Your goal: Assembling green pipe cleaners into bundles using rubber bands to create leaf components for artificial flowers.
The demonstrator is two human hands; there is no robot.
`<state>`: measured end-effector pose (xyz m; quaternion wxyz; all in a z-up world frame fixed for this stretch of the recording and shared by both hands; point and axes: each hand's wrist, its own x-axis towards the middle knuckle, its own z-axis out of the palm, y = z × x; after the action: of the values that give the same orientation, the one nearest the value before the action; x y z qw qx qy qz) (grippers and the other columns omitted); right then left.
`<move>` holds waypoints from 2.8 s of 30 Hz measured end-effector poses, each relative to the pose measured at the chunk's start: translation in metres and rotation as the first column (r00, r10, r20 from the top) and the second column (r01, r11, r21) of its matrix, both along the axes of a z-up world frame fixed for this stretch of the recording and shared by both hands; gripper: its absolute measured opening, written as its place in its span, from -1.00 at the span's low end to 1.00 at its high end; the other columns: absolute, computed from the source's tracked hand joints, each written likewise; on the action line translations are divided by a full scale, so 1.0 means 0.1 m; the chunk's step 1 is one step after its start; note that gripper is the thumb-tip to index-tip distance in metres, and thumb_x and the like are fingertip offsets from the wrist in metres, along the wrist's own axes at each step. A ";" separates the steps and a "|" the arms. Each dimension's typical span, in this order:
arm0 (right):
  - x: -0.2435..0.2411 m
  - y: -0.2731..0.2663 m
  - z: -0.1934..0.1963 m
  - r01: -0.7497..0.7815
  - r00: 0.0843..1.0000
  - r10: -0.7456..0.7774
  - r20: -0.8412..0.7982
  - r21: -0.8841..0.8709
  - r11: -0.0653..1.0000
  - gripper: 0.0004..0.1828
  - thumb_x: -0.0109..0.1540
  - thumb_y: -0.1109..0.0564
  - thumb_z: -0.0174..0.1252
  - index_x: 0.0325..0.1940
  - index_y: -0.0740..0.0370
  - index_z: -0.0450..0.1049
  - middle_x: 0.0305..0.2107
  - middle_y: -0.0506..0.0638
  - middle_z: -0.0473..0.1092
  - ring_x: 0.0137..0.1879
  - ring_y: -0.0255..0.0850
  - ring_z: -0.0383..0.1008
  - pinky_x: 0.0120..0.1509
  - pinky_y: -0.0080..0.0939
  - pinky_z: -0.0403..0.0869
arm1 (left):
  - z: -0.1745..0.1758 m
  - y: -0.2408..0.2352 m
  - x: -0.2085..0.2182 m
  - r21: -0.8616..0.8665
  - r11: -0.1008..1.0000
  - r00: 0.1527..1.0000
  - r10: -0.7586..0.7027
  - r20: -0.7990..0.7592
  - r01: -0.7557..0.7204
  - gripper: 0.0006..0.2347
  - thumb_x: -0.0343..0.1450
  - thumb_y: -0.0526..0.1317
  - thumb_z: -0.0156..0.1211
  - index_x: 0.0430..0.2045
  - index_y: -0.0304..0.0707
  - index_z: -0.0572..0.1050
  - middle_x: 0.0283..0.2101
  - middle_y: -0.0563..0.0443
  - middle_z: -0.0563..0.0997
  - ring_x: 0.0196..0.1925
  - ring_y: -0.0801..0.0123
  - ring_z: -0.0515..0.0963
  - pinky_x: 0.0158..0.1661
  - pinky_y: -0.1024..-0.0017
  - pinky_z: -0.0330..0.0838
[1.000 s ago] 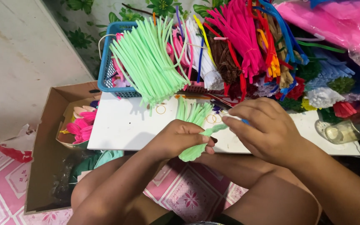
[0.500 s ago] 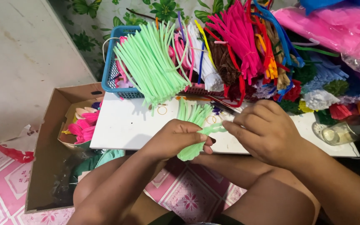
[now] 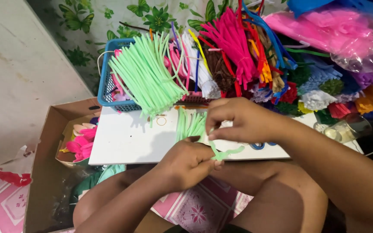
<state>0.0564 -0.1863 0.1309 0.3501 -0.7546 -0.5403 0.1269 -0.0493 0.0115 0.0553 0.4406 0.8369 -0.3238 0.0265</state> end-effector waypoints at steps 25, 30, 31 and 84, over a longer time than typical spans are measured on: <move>0.15 -0.25 -1.12 0.168 0.913 -0.076 -0.401 0.200 0.965 -0.86 0.18 0.17 0.37 -0.40 0.30 0.61 -0.45 0.05 0.50 -0.26 -0.14 0.48 -0.11 -0.07 0.46 | -0.40 0.10 0.20 -0.103 0.980 0.881 0.197 0.430 -0.168 -0.85 0.48 -0.16 0.13 -0.43 -0.14 0.59 -0.35 0.02 0.69 0.04 0.20 0.67 0.34 -0.07 -0.06; -0.19 -0.14 -1.04 0.266 0.911 -0.356 0.208 0.364 0.893 -0.87 0.27 0.07 0.24 -0.25 0.12 0.65 -0.44 -0.06 0.46 -0.25 -0.06 0.52 -0.14 -0.10 0.47 | -0.74 0.12 0.37 -0.194 0.924 0.910 0.366 0.195 -0.330 -0.90 0.43 -0.19 0.20 -0.45 -0.10 0.62 -0.32 0.09 0.73 0.07 0.30 0.68 0.31 0.02 0.07; -0.24 -0.10 -0.95 0.269 0.911 -0.359 0.205 0.364 0.892 -0.87 0.27 0.07 0.24 -0.25 0.12 0.65 -0.44 -0.06 0.46 -0.25 -0.06 0.52 -0.14 -0.10 0.47 | -0.76 0.10 0.39 -0.193 0.925 0.912 0.364 0.192 -0.328 -0.90 0.43 -0.19 0.20 -0.45 -0.10 0.62 -0.32 0.09 0.73 0.07 0.30 0.68 0.31 0.02 0.07; -0.60 -0.10 -1.31 0.566 0.810 -0.544 -0.218 0.046 0.823 -0.80 0.13 0.04 0.25 -0.45 0.21 0.55 -0.48 -0.06 0.46 -0.34 -0.21 0.42 -0.17 -0.22 0.40 | -1.10 -0.06 0.38 -0.455 0.795 0.840 0.121 -0.528 -0.401 -0.67 0.34 -0.34 0.41 -0.72 -0.29 0.29 -0.57 0.17 0.30 -0.53 0.57 0.24 -0.50 0.57 0.22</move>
<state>-0.0034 -0.1960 -0.0001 0.4634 -0.8432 -0.2653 0.0627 -0.0111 0.0054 -0.0546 0.7182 0.6926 -0.0620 -0.0243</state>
